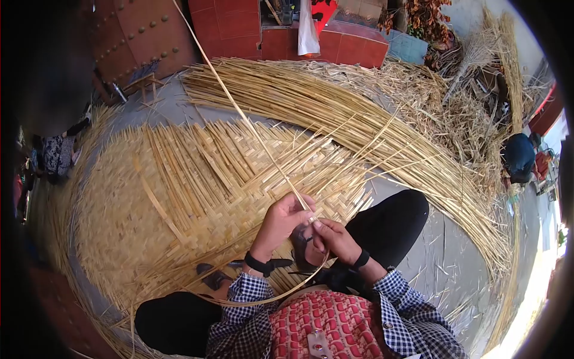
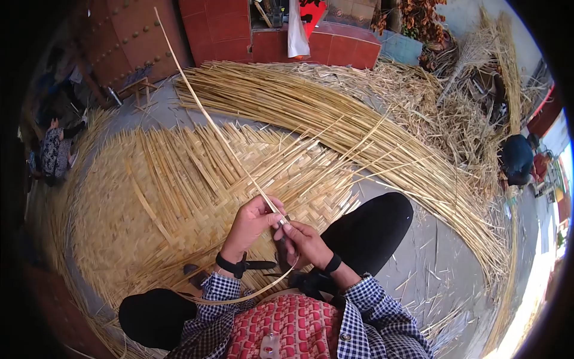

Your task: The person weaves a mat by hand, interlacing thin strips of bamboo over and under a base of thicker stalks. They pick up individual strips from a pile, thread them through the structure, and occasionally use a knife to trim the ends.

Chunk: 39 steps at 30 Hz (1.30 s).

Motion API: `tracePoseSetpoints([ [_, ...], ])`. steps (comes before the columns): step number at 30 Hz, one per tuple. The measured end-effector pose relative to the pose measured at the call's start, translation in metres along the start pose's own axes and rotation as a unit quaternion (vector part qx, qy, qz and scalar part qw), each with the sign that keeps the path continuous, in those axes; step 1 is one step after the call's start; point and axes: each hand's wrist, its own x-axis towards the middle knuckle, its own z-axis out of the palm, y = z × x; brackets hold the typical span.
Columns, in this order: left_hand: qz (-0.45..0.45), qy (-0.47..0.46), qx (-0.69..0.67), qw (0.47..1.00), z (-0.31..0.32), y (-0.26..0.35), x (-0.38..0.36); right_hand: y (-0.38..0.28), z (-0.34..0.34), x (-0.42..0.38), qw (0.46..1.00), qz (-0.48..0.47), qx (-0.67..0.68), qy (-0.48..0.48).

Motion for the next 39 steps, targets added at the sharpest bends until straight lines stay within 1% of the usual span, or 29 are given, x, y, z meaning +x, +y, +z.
tracePoseSetpoints([
  [1, -0.016, -0.022, -0.001, 1.0, -0.002, 0.004, -0.002, -0.005, 0.003, -0.002, 0.999, 0.018, 0.024, -0.017],
  [2, -0.04, -0.029, -0.022, 0.999, 0.0, 0.012, -0.005, -0.004, 0.002, -0.004, 1.0, 0.019, -0.017, -0.007],
  [3, -0.042, -0.048, -0.057, 0.996, -0.003, 0.01, -0.005, 0.005, 0.0, -0.003, 0.999, 0.037, -0.005, -0.008],
  [5, -0.006, -0.007, -0.004, 1.0, 0.004, -0.001, -0.002, 0.009, 0.003, -0.008, 0.998, -0.031, -0.048, 0.0],
  [6, 0.06, -0.008, 0.016, 0.998, 0.009, -0.004, 0.001, 0.025, 0.001, -0.004, 0.998, -0.047, -0.045, 0.016],
  [7, 0.065, -0.004, -0.002, 0.998, 0.006, -0.013, 0.006, 0.051, -0.006, 0.011, 0.992, -0.087, -0.091, 0.021],
  [8, -0.042, 0.084, -0.038, 0.995, 0.014, 0.005, -0.001, 0.053, -0.008, 0.012, 0.996, -0.056, -0.067, 0.008],
  [9, -0.021, 0.07, -0.065, 0.995, 0.012, -0.001, 0.013, 0.03, 0.0, -0.001, 0.997, -0.037, -0.05, 0.039],
  [10, 0.0, 0.081, -0.098, 0.992, 0.005, -0.005, 0.02, 0.027, -0.001, -0.002, 0.985, -0.098, -0.136, 0.034],
  [11, 0.018, 0.111, -0.13, 0.985, -0.008, -0.012, 0.017, 0.028, -0.007, -0.003, 0.983, -0.09, -0.156, 0.029],
  [12, 0.059, 0.121, -0.086, 0.987, 0.003, -0.002, 0.013, 0.036, -0.009, -0.002, 0.983, -0.073, -0.167, 0.011],
  [13, 0.088, 0.145, -0.036, 0.985, 0.018, 0.013, 0.011, 0.044, -0.01, -0.003, 0.982, -0.054, -0.18, 0.022],
  [14, 0.09, 0.152, 0.003, 0.984, 0.018, 0.017, 0.01, 0.044, -0.011, -0.005, 0.983, -0.038, -0.178, 0.019],
  [15, 0.114, 0.128, 0.037, 0.985, 0.014, 0.018, 0.008, 0.049, -0.014, -0.006, 0.957, -0.144, -0.249, 0.04],
  [16, 0.096, 0.108, 0.056, 0.988, 0.006, 0.02, 0.006, 0.014, -0.006, -0.02, 0.981, -0.03, -0.191, 0.019],
  [17, 0.104, 0.103, 0.053, 0.988, 0.002, 0.022, 0.003, 0.016, -0.004, -0.017, 0.984, -0.066, -0.164, 0.026],
  [18, 0.087, 0.107, 0.028, 0.99, 0.001, 0.027, -0.001, 0.012, -0.002, -0.016, 0.972, -0.087, -0.214, 0.031],
  [19, 0.095, 0.11, 0.022, 0.989, -0.002, 0.026, -0.006, 0.019, -0.004, -0.016, 0.985, -0.025, -0.168, 0.027],
  [20, 0.111, 0.095, 0.015, 0.989, -0.006, 0.027, -0.005, 0.021, -0.001, -0.014, 0.98, -0.051, -0.189, 0.028],
  [22, 0.116, 0.126, -0.004, 0.985, -0.009, 0.016, -0.007, 0.008, 0.006, -0.017, 0.984, -0.037, -0.176, 0.013],
  [26, 0.111, 0.187, -0.04, 0.975, -0.013, 0.013, -0.01, 0.005, 0.009, -0.016, 0.952, -0.058, -0.3, 0.001],
  [27, 0.118, 0.207, -0.018, 0.971, -0.013, 0.016, -0.01, 0.004, 0.01, -0.016, 0.939, -0.069, -0.337, -0.004],
  [30, 0.131, 0.238, -0.061, 0.961, -0.014, 0.017, -0.009, 0.006, 0.012, -0.017, 0.942, -0.066, -0.33, 0.002],
  [32, 0.118, 0.212, -0.061, 0.968, -0.02, 0.023, -0.011, 0.002, 0.005, -0.017, 0.937, -0.044, -0.346, 0.018],
  [34, 0.116, 0.163, -0.071, 0.977, -0.018, 0.033, -0.01, -0.004, -0.008, -0.015, 0.915, -0.029, -0.397, 0.064],
  [35, 0.127, 0.132, -0.03, 0.983, -0.028, 0.026, -0.009, -0.009, -0.013, -0.012, 0.885, -0.056, -0.456, 0.081],
  [36, 0.128, 0.141, 0.005, 0.982, -0.031, 0.017, -0.008, -0.004, -0.024, -0.007, 0.856, -0.032, -0.509, 0.085],
  [38, 0.133, 0.148, 0.079, 0.977, -0.032, 0.004, -0.002, -0.013, -0.014, 0.003, 0.717, -0.169, -0.666, 0.117],
  [39, 0.106, 0.155, 0.074, 0.979, -0.029, 0.001, -0.003, -0.02, -0.006, 0.008, 0.734, -0.192, -0.64, 0.119],
])
